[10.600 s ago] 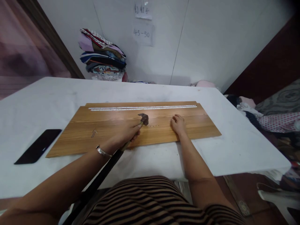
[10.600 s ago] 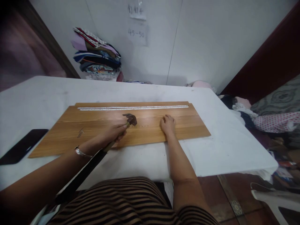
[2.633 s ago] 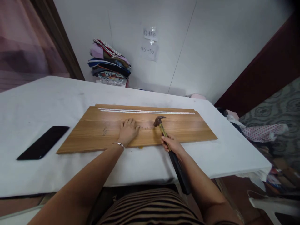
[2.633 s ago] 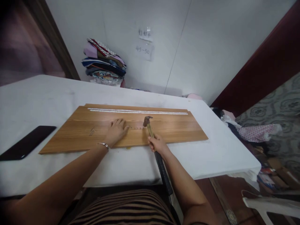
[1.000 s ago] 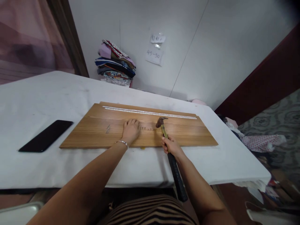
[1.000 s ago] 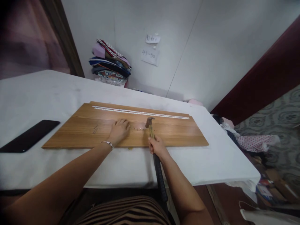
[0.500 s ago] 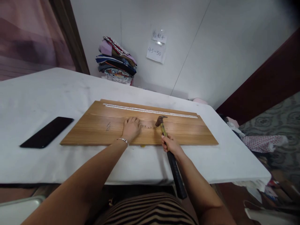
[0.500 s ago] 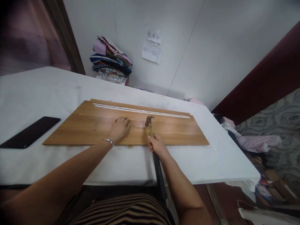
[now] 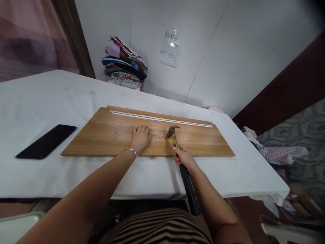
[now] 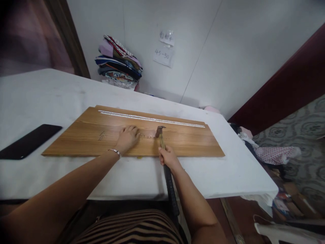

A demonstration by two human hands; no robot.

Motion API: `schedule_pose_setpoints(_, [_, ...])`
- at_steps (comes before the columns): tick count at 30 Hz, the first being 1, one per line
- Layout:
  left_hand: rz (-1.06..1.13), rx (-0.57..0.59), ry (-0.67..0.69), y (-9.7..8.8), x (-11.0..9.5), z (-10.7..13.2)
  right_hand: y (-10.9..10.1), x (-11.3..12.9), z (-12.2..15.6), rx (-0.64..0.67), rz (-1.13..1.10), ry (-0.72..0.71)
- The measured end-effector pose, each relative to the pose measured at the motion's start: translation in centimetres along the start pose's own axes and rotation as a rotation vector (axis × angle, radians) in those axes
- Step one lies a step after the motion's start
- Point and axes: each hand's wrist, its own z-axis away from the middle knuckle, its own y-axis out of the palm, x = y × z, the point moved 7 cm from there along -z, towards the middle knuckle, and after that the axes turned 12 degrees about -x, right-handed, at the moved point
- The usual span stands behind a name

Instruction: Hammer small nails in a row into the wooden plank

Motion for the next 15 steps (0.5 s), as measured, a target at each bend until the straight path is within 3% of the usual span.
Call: schedule_pose_setpoints(15, [-0.045, 0.009, 0.018, 0.3, 0.18, -0.02, 0.05, 0.55, -0.17, 0.007, -0.002, -0.006])
